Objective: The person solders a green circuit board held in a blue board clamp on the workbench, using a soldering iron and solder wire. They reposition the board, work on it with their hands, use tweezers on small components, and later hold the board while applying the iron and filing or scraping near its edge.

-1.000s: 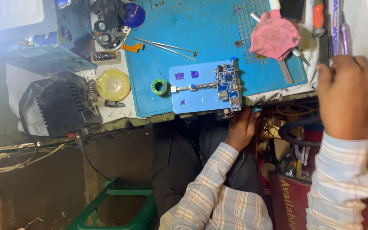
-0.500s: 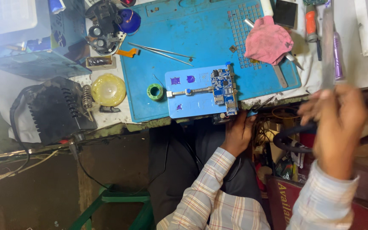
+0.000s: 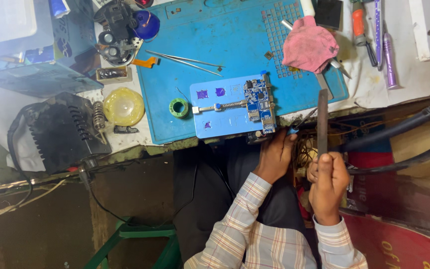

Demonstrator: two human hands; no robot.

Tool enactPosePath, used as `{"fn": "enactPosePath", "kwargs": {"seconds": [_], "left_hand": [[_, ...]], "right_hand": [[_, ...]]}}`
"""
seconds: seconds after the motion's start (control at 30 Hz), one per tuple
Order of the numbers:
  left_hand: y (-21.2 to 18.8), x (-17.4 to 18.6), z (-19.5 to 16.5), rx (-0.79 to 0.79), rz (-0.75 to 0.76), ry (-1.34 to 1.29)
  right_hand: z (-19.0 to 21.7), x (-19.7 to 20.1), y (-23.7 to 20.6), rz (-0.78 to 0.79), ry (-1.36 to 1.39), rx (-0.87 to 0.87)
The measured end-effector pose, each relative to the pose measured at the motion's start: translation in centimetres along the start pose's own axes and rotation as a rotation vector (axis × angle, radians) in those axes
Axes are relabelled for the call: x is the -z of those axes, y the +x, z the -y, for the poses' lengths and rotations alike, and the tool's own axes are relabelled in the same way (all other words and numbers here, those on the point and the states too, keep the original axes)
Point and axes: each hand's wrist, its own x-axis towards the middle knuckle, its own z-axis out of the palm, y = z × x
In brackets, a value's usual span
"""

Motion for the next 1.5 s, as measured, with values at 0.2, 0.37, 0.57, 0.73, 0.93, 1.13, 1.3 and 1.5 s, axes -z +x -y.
{"fn": "enactPosePath", "kwargs": {"seconds": [0.2, 0.37, 0.57, 0.73, 0.93, 1.13, 1.3, 1.5], "left_hand": [[0.0, 0.0, 0.4, 0.032, 0.018, 0.025], [-0.3, -0.3, 1.0, 0.008, 0.013, 0.016], [-0.1, -0.6, 1.5, 0.08, 0.044, -0.016], [-0.4, -0.6, 1.4, 0.119, 0.086, -0.035], [-0.4, -0.7, 1.7, 0.077, 0.055, -0.063], [-0.2, -1.0, 1.8, 0.049, 0.037, -0.088], [-0.5, -0.3, 0.9, 0.196, 0.095, -0.054], [-0.1, -0.5, 0.1, 0.044, 0.028, -0.101]], "right_hand": [[0.5, -1.3, 1.3, 0.045, 0.039, -0.024], [0.5, -1.3, 1.2, 0.04, 0.103, -0.041], [-0.7, -1.1, 0.0, 0.007, 0.149, -0.088], [-0.6, -0.7, -0.2, 0.038, 0.254, -0.065], [-0.7, -0.9, 0.7, 0.08, 0.155, -0.045], [0.2, -0.8, 2.2, 0.084, 0.055, -0.047], [-0.1, -1.0, 1.2, 0.051, 0.069, -0.047], [-1.0, -1.1, 2.1, 0.074, 0.084, -0.022]]}}
